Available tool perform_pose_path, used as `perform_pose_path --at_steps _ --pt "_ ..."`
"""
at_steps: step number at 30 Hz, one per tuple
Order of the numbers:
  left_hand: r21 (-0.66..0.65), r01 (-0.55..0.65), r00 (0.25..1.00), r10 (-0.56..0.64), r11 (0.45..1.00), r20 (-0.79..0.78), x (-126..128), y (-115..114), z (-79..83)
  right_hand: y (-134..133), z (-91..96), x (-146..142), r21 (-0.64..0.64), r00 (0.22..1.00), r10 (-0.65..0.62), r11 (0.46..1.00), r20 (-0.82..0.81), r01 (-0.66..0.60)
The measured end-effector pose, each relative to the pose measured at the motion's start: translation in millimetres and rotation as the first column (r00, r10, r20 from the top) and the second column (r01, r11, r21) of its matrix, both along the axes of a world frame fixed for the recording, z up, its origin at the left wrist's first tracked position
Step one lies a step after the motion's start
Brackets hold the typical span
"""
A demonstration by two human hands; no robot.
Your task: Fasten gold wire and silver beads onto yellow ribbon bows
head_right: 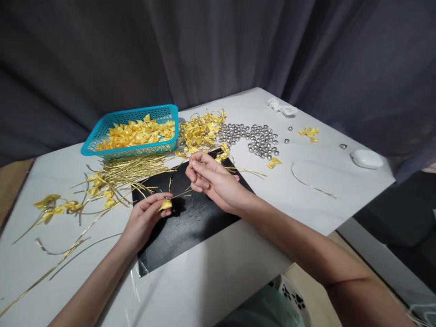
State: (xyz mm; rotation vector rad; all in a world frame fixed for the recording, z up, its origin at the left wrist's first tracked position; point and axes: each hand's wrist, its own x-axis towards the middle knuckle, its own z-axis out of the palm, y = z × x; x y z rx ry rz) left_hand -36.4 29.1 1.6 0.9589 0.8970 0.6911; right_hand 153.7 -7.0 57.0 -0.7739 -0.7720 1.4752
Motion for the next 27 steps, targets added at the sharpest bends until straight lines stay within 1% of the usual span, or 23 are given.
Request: perform_pose_path --at_steps 2,3,7,9,11,13,15,18,20,22,25,27 --pt "-0.051 -0.009 0.999 0.011 0.999 0.033 -0.7 0.7 1.1 0.4 -3.2 0.3 0.021 0.999 0.025 0.999 0.039 -0.026" --pt "-0.056 -0.003 0.999 0.005 0.998 0.037 -0.9 0.7 1.6 1.0 -5.3 0.8 0.039 0.997 0.037 0.998 0.074 -0.040" --pt "-0.002 0.001 1.000 -0.001 1.000 -0.010 0.1 -1.2 2.6 4.0 -12.9 4.4 0.128 0.969 0.039 0.989 0.243 -0.072" --pt "0.026 0.001 0.998 0.000 1.000 -0.065 1.7 -3.2 2.9 4.8 -14.5 5.0 0.150 0.936 0.020 0.986 0.352 -0.077" --pt "0.060 0.019 0.990 -0.010 0.998 -0.142 3.3 -5.5 3.4 4.8 -15.1 3.6 0.120 0.879 0.025 0.988 0.477 -0.093" --pt "0.101 0.053 0.976 -0.030 0.994 -0.215 4.2 -7.4 3.7 4.8 -15.8 0.9 0.049 0.826 0.057 0.994 0.561 -0.102" --pt "0.141 0.079 0.967 -0.042 0.987 -0.250 4.2 -8.5 3.6 5.2 -17.7 -1.7 -0.012 0.813 0.075 0.996 0.578 -0.084" --pt "0.178 0.090 0.972 -0.048 0.980 -0.228 3.2 -8.7 2.8 6.8 -21.7 -2.2 -0.040 0.856 0.027 0.999 0.517 -0.008" --pt "0.187 0.089 0.976 -0.048 0.978 -0.214 3.0 -8.9 2.3 7.8 -22.9 -0.1 -0.031 0.876 0.004 0.999 0.483 0.013" --pt "0.210 0.074 0.973 -0.024 0.975 -0.229 3.7 -9.8 2.3 8.4 -21.7 2.9 0.005 0.870 0.002 1.000 0.494 -0.006" --pt "0.259 0.039 0.962 0.034 0.965 -0.272 5.7 -11.8 2.9 8.2 -16.5 7.0 0.069 0.834 0.008 0.996 0.552 -0.055" --pt "0.266 0.016 0.960 0.059 0.964 -0.272 6.5 -12.5 3.3 7.3 -13.1 7.9 0.076 0.805 0.015 0.994 0.593 -0.075"
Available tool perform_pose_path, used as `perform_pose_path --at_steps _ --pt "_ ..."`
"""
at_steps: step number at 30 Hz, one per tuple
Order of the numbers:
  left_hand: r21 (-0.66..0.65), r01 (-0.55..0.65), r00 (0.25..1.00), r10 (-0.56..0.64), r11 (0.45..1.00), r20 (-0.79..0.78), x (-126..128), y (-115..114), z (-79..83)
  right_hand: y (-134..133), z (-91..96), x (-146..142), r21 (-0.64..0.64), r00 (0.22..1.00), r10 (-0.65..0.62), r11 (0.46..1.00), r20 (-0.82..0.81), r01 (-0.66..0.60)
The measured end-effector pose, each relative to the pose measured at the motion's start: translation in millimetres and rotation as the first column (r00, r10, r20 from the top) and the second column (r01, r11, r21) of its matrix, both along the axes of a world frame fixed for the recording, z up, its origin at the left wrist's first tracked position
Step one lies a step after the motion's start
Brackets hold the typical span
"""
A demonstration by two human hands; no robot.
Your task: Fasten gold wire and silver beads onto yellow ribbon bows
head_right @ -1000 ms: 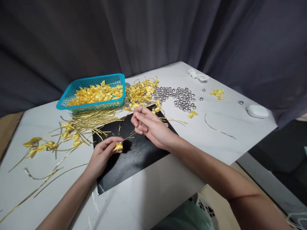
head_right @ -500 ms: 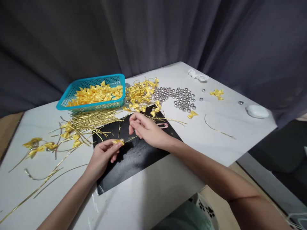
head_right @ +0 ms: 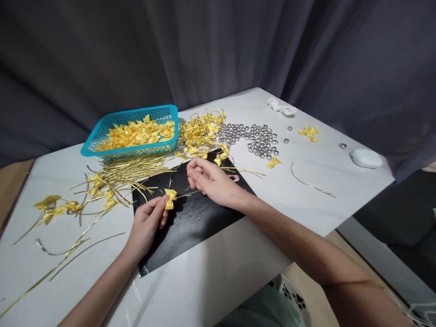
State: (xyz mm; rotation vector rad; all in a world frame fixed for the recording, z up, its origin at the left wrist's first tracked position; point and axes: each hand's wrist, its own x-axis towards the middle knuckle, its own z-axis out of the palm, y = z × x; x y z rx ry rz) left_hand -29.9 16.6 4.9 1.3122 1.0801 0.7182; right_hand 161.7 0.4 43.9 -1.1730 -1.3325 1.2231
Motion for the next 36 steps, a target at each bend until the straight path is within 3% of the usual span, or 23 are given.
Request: perform_pose_path --at_steps 5,11,18,21,24,28,36 --pt "-0.123 0.025 0.991 -0.008 0.992 0.133 -1.1 2.9 -0.4 -4.1 -2.5 -8.2 -0.060 0.989 0.026 0.998 0.148 -0.018" --pt "-0.153 0.110 0.974 -0.076 0.982 0.215 -3.3 5.8 -2.1 -10.8 -14.1 -24.7 -0.024 0.995 -0.007 1.000 0.098 0.010" --pt "-0.155 0.087 0.966 -0.046 0.984 0.253 -3.7 4.7 -1.4 -14.6 -12.3 -27.6 -0.011 0.995 0.028 1.000 0.093 -0.027" --pt "-0.150 0.116 0.969 -0.079 0.982 0.234 -3.3 4.7 -0.6 -11.7 -14.0 -26.4 -0.044 0.999 0.003 0.999 0.048 0.000" --pt "-0.135 0.125 0.970 -0.092 0.983 0.223 -3.1 5.1 -0.8 -6.9 -18.3 -25.2 -0.184 0.998 -0.037 0.983 -0.048 0.027" --pt "-0.097 0.163 0.967 -0.140 0.982 0.211 -3.6 5.2 -0.9 -3.7 -22.4 -25.5 -0.391 0.980 0.015 0.916 -0.201 -0.094" --pt "-0.115 0.098 0.967 -0.067 0.988 0.245 -2.0 3.9 -2.1 -4.8 -16.7 -24.9 -0.349 0.967 0.005 0.932 -0.253 -0.096"
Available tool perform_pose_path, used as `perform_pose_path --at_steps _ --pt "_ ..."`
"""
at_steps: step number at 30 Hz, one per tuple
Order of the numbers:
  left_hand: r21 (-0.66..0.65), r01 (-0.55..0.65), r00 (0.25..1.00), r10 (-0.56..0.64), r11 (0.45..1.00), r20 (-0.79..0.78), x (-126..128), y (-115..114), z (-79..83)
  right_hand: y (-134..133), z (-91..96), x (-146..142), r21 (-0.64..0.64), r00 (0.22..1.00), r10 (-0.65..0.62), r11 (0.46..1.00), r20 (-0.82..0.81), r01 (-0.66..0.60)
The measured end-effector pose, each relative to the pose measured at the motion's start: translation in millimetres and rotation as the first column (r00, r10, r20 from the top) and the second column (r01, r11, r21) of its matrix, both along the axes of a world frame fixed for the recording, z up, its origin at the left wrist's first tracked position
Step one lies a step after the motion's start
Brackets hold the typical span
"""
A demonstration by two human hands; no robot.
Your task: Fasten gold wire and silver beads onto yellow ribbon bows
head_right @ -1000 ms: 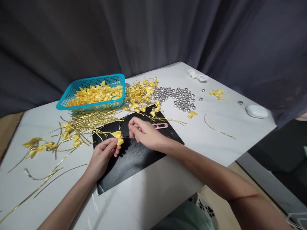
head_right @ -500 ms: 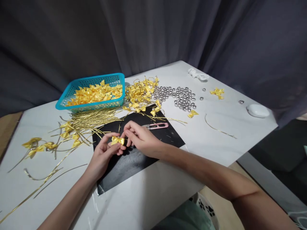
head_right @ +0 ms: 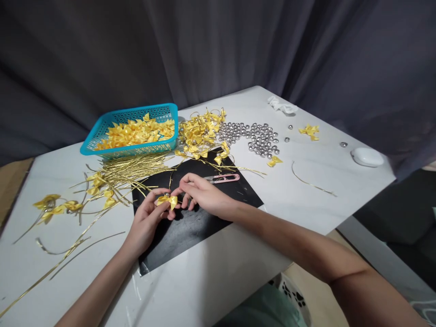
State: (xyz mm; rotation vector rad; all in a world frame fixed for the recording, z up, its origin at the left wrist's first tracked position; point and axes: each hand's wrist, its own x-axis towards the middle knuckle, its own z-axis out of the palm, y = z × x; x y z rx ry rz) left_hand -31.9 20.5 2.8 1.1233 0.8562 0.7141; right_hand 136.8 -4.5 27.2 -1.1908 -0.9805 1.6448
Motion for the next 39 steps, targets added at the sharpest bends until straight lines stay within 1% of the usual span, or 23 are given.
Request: perform_pose_path --at_steps 4,9,14,19,20,22,24,26,28,30,33,35,37,39 --pt "-0.006 0.012 1.000 -0.012 1.000 -0.007 0.7 -0.2 0.9 1.5 -1.7 1.2 -0.034 1.000 0.011 0.999 -0.004 -0.011" --pt "-0.025 0.003 1.000 -0.003 1.000 0.011 -1.6 0.0 1.5 1.5 -4.1 1.7 -0.029 1.000 0.008 1.000 -0.014 -0.008" --pt "-0.020 -0.007 0.999 0.008 1.000 0.034 -1.8 0.0 0.6 0.8 -1.9 1.0 -0.050 0.999 -0.003 0.999 -0.050 0.001" --pt "0.009 -0.065 0.997 0.065 0.998 -0.044 2.8 -1.4 2.4 1.5 1.3 0.0 -0.046 1.000 0.024 0.999 -0.006 -0.024" --pt "0.013 -0.072 0.996 0.072 0.997 -0.058 3.6 -1.6 3.1 1.1 0.9 -0.1 -0.028 0.999 0.025 0.999 0.029 -0.025" --pt "0.016 -0.081 0.994 0.082 0.997 -0.069 4.6 -1.8 4.3 -0.4 -1.6 -0.6 0.052 0.988 -0.008 0.999 0.151 0.000" --pt "0.012 -0.076 0.995 0.077 0.997 -0.069 4.8 -1.9 5.1 -2.8 -5.4 -1.7 0.175 0.948 -0.080 0.984 0.307 0.026" --pt "0.002 -0.044 0.996 0.044 0.999 -0.077 4.6 -1.9 5.6 -4.7 -9.8 -3.0 0.280 0.895 -0.147 0.960 0.421 0.026" --pt "-0.006 -0.006 0.996 0.006 1.000 -0.088 4.4 -2.0 6.3 -5.1 -13.9 -3.8 0.328 0.866 -0.174 0.945 0.469 0.012" --pt "-0.005 0.008 0.995 -0.008 1.000 -0.098 4.4 -2.4 7.0 -3.6 -17.3 -3.0 0.340 0.868 -0.183 0.940 0.462 0.017" --pt "0.007 -0.023 0.994 0.023 1.000 -0.107 4.8 -3.4 7.1 0.9 -19.6 0.3 0.329 0.884 -0.197 0.943 0.425 0.052" --pt "0.010 -0.044 0.993 0.044 0.999 -0.107 5.0 -4.2 6.2 3.4 -19.0 1.9 0.290 0.900 -0.187 0.954 0.394 0.071" --pt "0.014 -0.046 0.994 0.048 0.999 -0.102 5.4 -4.8 5.0 4.2 -16.9 1.3 0.201 0.928 -0.147 0.976 0.343 0.080" --pt "0.023 -0.033 0.994 0.036 0.999 -0.101 6.0 -5.2 4.2 3.5 -13.9 -1.5 0.084 0.948 -0.110 0.993 0.298 0.088"
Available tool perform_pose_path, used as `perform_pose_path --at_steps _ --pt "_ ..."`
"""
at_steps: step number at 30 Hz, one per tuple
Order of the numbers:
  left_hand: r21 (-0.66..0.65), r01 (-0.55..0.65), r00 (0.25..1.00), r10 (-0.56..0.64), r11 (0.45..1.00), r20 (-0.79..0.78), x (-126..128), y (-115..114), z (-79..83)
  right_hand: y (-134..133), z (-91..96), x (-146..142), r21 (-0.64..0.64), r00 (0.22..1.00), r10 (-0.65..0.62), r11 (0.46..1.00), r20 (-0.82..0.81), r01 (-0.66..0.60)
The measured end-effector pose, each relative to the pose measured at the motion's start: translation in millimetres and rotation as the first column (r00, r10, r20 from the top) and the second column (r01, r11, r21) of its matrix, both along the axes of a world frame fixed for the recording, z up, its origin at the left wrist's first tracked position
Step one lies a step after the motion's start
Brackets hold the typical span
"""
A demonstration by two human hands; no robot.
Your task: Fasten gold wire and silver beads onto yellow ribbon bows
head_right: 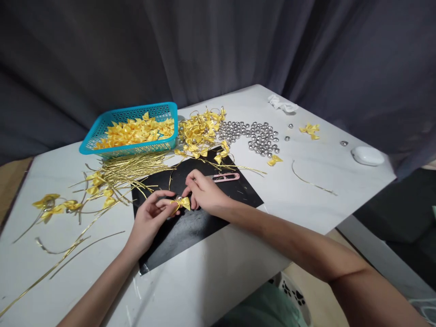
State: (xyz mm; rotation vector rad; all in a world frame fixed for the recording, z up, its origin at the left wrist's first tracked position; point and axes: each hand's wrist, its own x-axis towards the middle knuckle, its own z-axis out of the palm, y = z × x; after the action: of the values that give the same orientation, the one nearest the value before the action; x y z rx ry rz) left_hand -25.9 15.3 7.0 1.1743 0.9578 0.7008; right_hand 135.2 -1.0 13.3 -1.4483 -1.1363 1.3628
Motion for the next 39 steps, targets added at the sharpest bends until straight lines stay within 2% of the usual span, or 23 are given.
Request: perform_pose_path --at_steps 3,9,12,16,20,25,28,30,33,39 --pt "0.009 0.026 1.000 -0.026 1.000 -0.011 1.3 -0.6 0.1 -2.0 4.9 -4.7 -0.098 0.999 -0.004 0.995 -0.039 0.001" --pt "0.032 0.019 0.998 -0.017 0.999 -0.053 2.0 -1.8 -0.3 -0.7 9.2 -2.0 -0.041 0.990 0.037 0.998 -0.137 -0.043" --pt "0.039 0.014 0.998 -0.012 0.999 -0.064 0.3 -2.0 -1.3 -0.5 8.7 2.1 -0.092 0.981 0.049 0.994 -0.187 -0.067" --pt "0.066 0.014 0.998 -0.009 0.998 -0.068 -0.8 -1.7 -0.8 -1.7 10.1 4.8 -0.169 0.941 0.042 0.980 -0.336 -0.104" --pt "0.053 0.010 0.998 -0.007 0.999 -0.058 0.4 -1.0 0.5 -1.1 10.5 4.1 -0.196 0.926 0.033 0.974 -0.375 -0.114" --pt "0.037 0.027 0.998 -0.025 0.999 -0.062 0.7 -0.6 -1.3 1.6 6.8 8.0 -0.043 0.973 -0.064 0.998 -0.220 0.056" --pt "0.084 0.066 0.994 -0.058 0.994 -0.097 0.4 -1.0 -5.2 3.6 9.3 15.8 0.037 0.954 -0.100 0.993 -0.282 0.115" --pt "0.102 0.055 0.994 -0.045 0.993 -0.099 0.6 -1.7 -8.1 4.3 13.7 20.4 0.086 0.943 -0.079 0.990 -0.322 0.113" --pt "0.122 -0.007 0.997 0.016 0.993 -0.078 1.8 -2.8 -11.4 4.0 20.6 22.8 0.147 0.960 -0.031 0.986 -0.280 0.075" --pt "0.083 -0.071 0.997 0.074 0.994 -0.035 2.2 -1.4 -9.5 1.8 23.4 16.8 0.257 1.000 0.010 0.966 -0.007 -0.008"
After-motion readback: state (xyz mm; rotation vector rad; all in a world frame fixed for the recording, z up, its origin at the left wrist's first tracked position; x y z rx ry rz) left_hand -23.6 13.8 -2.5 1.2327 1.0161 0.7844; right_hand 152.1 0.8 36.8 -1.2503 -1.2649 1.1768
